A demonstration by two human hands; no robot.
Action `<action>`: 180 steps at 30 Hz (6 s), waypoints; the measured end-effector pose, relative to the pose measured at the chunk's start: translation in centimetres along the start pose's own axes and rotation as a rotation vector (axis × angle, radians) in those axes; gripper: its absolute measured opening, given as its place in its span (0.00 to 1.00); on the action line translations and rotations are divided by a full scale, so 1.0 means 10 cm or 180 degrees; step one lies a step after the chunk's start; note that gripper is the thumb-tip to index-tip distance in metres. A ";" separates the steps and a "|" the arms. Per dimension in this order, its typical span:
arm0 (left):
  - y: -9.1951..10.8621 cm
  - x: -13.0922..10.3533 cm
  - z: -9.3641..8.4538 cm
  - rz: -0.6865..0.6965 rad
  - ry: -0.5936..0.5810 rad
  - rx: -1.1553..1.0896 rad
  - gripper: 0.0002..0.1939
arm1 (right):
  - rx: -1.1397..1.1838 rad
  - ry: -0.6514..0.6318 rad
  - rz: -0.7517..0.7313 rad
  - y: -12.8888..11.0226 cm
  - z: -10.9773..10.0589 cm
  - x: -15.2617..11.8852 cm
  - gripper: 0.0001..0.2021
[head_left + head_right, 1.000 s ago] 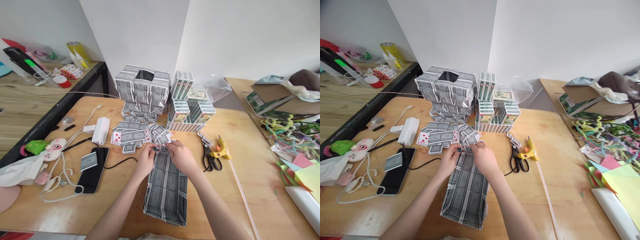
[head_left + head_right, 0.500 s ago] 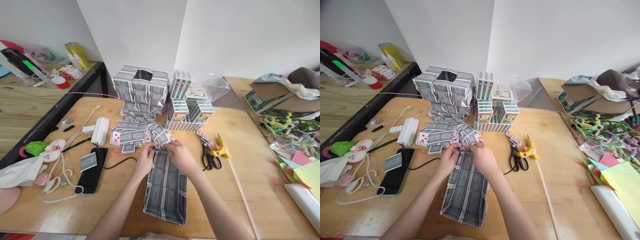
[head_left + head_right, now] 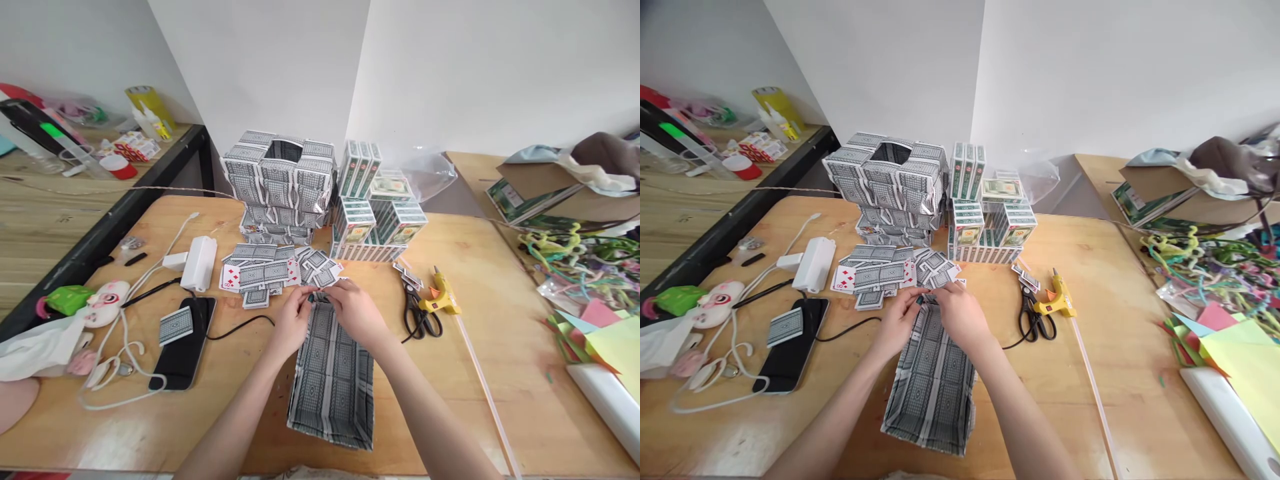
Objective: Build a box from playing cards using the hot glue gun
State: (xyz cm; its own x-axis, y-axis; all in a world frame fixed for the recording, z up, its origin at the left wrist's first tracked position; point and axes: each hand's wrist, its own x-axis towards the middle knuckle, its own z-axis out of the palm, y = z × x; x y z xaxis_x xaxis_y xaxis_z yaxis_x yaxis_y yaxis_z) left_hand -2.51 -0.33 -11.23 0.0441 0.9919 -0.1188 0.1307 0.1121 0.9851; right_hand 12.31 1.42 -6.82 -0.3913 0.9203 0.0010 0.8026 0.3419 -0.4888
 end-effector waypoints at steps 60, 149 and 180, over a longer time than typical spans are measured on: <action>0.04 0.05 0.06 0.0031 -0.0812 -0.0258 0.19 | 0.0876 0.0387 0.0260 0.24 0.06 -0.16 0.07; -0.11 0.17 0.11 -0.0155 -0.0282 -0.0492 0.19 | 0.0264 0.0617 -0.0183 0.27 0.03 -0.13 0.08; -0.15 0.21 0.09 0.0005 -0.0380 -0.0538 0.14 | 0.2297 0.3201 0.2993 1.68 0.05 -0.94 0.21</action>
State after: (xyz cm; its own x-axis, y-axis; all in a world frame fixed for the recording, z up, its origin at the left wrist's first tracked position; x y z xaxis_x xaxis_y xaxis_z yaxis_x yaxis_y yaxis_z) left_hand -1.69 1.56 -13.08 0.1627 0.9792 -0.1214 -0.0370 0.1290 0.9910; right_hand 29.24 -1.60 -15.48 0.8000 0.5886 -0.1165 0.0824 -0.3001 -0.9503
